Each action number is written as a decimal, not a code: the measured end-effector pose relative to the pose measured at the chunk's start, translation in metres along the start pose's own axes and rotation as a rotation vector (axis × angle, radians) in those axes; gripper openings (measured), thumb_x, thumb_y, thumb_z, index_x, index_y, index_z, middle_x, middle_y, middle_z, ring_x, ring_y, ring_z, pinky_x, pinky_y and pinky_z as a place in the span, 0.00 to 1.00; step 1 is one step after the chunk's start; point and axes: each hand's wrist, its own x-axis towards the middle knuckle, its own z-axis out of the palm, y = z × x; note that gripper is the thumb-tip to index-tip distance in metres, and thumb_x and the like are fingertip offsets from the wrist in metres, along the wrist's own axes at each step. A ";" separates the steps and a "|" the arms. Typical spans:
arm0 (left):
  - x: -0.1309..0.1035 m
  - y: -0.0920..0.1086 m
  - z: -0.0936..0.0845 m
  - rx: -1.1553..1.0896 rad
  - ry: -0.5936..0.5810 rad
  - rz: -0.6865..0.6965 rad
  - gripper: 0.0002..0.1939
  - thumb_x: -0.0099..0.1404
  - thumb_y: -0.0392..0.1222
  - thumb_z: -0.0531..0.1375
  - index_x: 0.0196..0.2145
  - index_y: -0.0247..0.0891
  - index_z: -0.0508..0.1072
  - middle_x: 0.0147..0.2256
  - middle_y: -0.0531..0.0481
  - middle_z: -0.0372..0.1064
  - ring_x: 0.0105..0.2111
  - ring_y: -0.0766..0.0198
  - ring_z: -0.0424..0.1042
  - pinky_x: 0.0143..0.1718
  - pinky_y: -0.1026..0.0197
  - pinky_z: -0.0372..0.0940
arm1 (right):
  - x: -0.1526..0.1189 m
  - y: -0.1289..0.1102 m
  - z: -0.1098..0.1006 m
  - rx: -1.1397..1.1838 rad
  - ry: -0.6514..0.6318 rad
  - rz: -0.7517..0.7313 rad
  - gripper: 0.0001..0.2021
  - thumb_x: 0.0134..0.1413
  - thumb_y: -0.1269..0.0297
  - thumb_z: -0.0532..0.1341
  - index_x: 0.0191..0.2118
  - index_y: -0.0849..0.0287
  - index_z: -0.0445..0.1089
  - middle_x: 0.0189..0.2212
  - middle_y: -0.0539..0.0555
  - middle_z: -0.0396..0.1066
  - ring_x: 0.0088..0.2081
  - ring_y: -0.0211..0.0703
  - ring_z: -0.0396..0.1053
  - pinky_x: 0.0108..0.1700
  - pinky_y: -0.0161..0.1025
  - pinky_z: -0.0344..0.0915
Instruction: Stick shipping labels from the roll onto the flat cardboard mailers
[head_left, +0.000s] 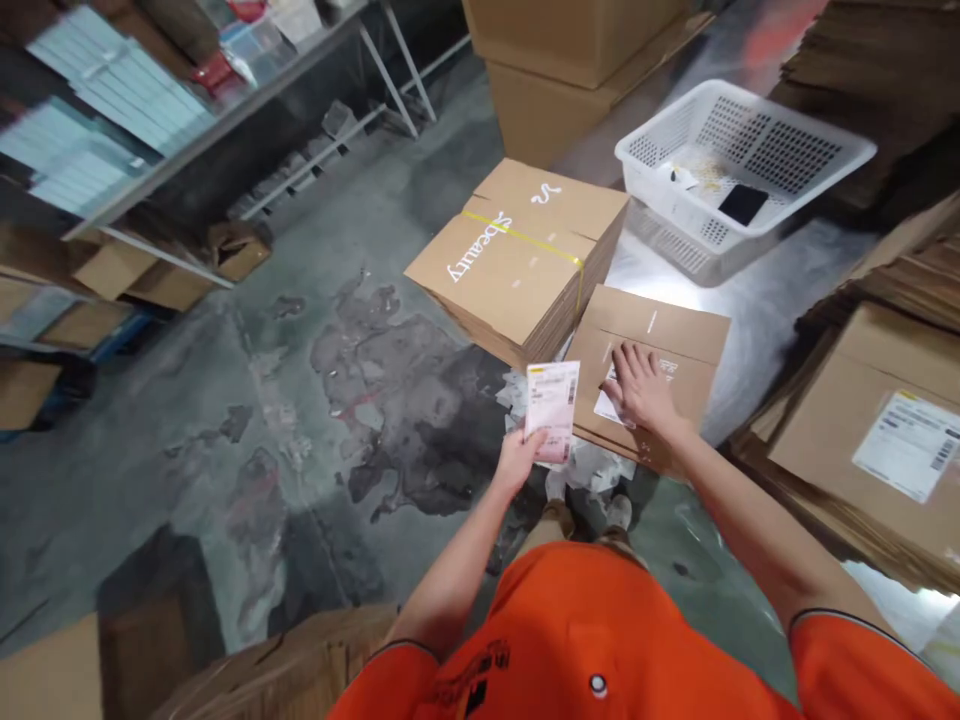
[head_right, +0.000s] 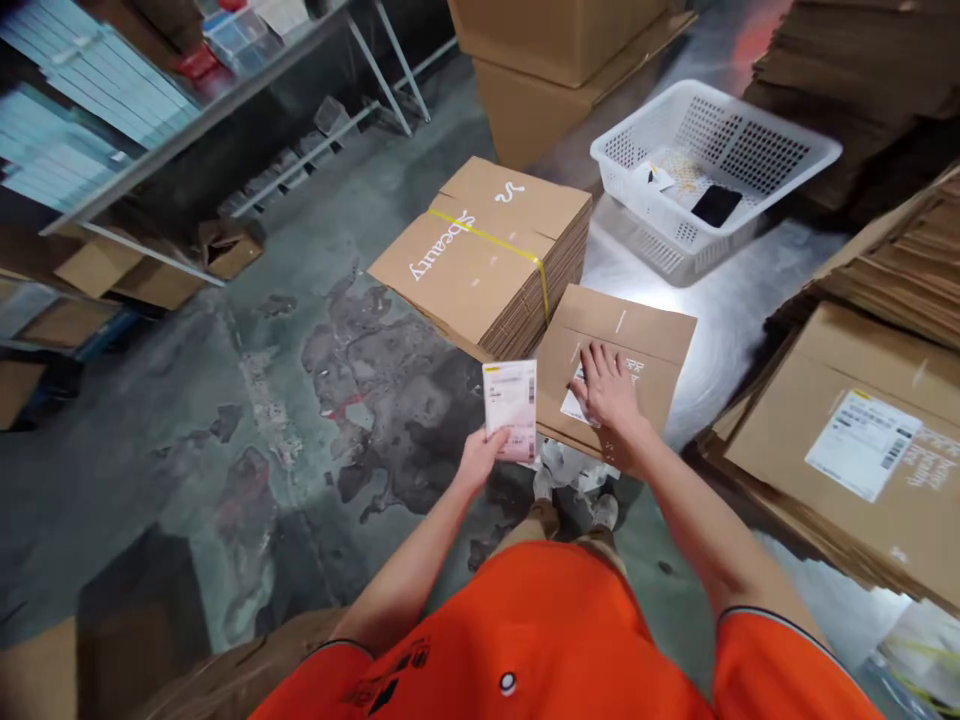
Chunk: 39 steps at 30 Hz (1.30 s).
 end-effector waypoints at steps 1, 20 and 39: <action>0.010 0.008 0.005 0.013 -0.032 0.033 0.17 0.56 0.46 0.63 0.41 0.34 0.79 0.43 0.43 0.77 0.43 0.53 0.75 0.47 0.55 0.67 | -0.006 -0.007 0.000 -0.002 -0.003 -0.020 0.32 0.64 0.54 0.47 0.64 0.76 0.53 0.65 0.74 0.50 0.66 0.64 0.45 0.65 0.60 0.38; -0.060 0.044 0.074 -0.061 -0.197 -0.088 0.23 0.49 0.57 0.67 0.33 0.33 0.79 0.34 0.42 0.79 0.35 0.51 0.77 0.42 0.51 0.70 | -0.165 0.094 -0.128 0.598 0.456 0.853 0.29 0.55 0.47 0.56 0.58 0.60 0.64 0.44 0.64 0.73 0.42 0.54 0.71 0.46 0.54 0.67; -0.093 0.058 0.115 -0.062 -0.405 -0.045 0.28 0.45 0.46 0.71 0.44 0.37 0.75 0.47 0.44 0.73 0.47 0.56 0.70 0.48 0.60 0.64 | -0.121 0.019 -0.120 0.843 -0.160 0.154 0.25 0.59 0.43 0.51 0.21 0.58 0.63 0.19 0.48 0.62 0.24 0.37 0.61 0.26 0.35 0.56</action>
